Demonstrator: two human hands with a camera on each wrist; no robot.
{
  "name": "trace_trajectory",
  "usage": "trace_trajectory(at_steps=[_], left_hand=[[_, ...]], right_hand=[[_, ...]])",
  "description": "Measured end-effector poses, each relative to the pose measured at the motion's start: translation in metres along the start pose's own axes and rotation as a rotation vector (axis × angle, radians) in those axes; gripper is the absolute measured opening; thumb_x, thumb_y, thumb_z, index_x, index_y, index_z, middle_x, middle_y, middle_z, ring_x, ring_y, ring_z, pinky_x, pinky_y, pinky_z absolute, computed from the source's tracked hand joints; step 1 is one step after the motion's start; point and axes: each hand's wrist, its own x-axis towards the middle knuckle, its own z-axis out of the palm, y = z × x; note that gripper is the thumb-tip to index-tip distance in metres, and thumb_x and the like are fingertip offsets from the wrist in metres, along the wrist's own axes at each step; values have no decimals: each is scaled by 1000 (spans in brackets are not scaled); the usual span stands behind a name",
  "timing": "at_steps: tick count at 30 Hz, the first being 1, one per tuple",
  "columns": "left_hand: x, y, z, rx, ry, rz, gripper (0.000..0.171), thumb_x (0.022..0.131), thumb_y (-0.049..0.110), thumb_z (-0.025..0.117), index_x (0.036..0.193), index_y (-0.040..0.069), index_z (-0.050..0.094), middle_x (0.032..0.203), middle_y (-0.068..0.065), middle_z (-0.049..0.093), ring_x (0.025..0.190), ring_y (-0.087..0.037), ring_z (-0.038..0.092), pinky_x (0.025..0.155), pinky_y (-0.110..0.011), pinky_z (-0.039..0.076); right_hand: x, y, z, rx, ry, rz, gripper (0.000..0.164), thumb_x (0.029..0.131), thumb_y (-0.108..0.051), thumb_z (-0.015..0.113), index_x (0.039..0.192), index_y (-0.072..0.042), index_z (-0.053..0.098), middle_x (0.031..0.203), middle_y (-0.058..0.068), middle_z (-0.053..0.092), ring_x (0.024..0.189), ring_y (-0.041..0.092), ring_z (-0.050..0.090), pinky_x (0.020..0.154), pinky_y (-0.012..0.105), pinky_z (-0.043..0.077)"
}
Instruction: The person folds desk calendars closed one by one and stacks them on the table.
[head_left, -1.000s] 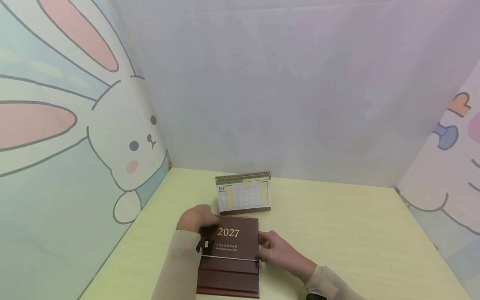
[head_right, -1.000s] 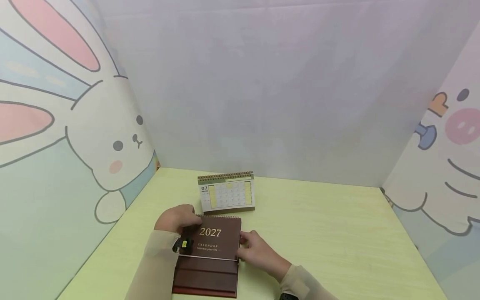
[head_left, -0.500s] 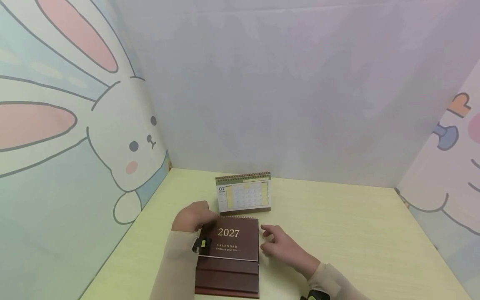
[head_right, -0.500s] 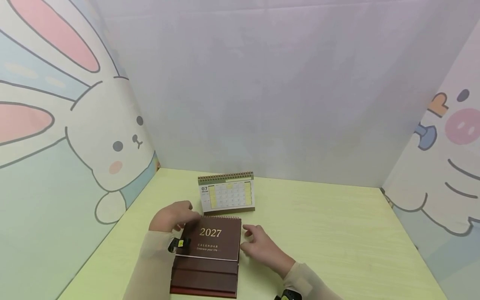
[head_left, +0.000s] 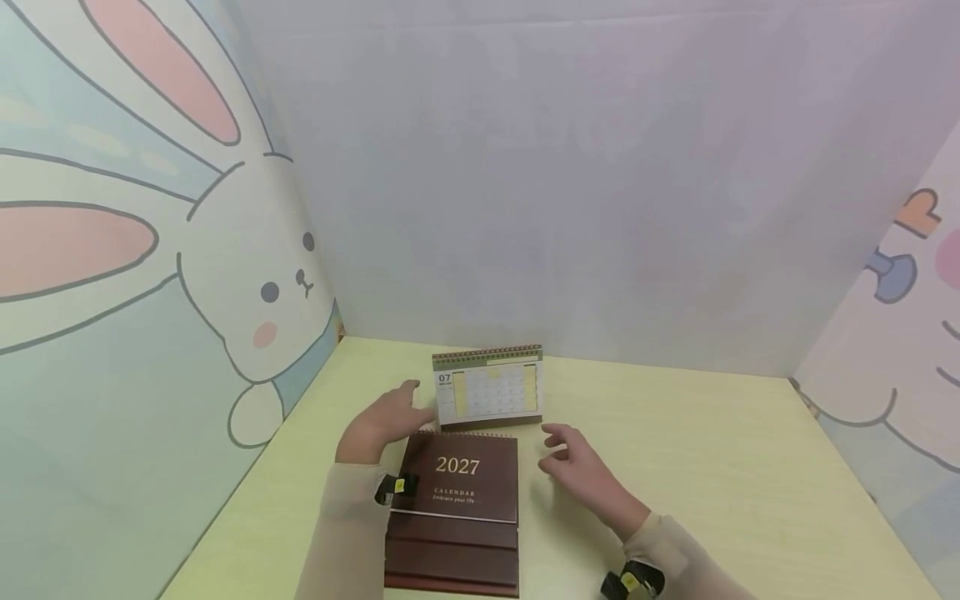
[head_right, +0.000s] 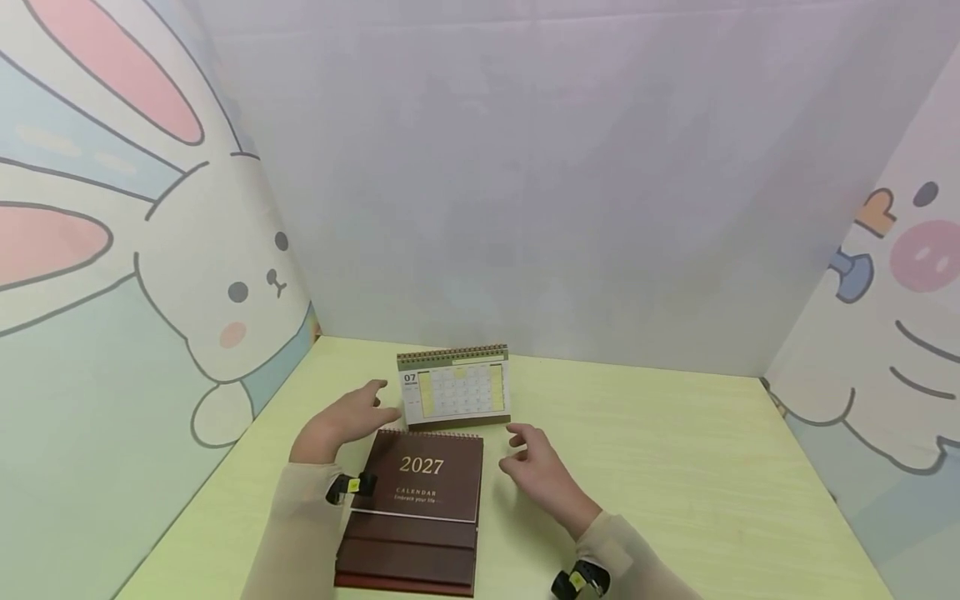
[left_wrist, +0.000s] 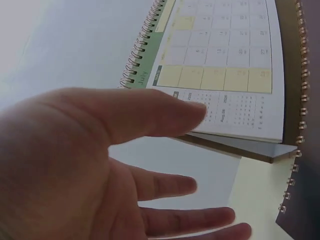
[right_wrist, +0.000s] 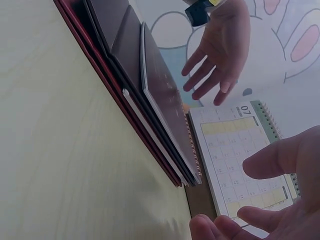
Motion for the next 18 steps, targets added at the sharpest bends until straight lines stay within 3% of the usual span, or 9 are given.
trace_trajectory(at_steps=[5, 9, 18], left_hand=[[3, -2, -1, -87, 9, 69, 94, 115, 50, 61, 184, -3, 28, 180, -35, 51, 167, -57, 53, 132, -72, 52], [5, -2, 0, -162, 8, 81, 97, 118, 59, 58, 187, 2, 22, 186, -32, 43, 173, -55, 46, 135, -74, 48], [11, 6, 4, -370, -3, 103, 95, 121, 70, 43, 192, 14, 11, 199, -21, 19, 185, -51, 18, 147, -78, 21]], right_hand=[[8, 6, -6, 1, 19, -8, 66, 110, -12, 75, 169, 4, 52, 161, 32, 60, 143, 49, 70, 113, 61, 66], [15, 7, -11, 5, 10, -14, 69, 115, -19, 69, 175, 4, 44, 176, 35, 51, 162, 59, 55, 130, 71, 53], [36, 2, -24, 58, -31, -7, 76, 123, -39, 57, 186, -5, 29, 195, 25, 29, 182, 53, 26, 146, 74, 29]])
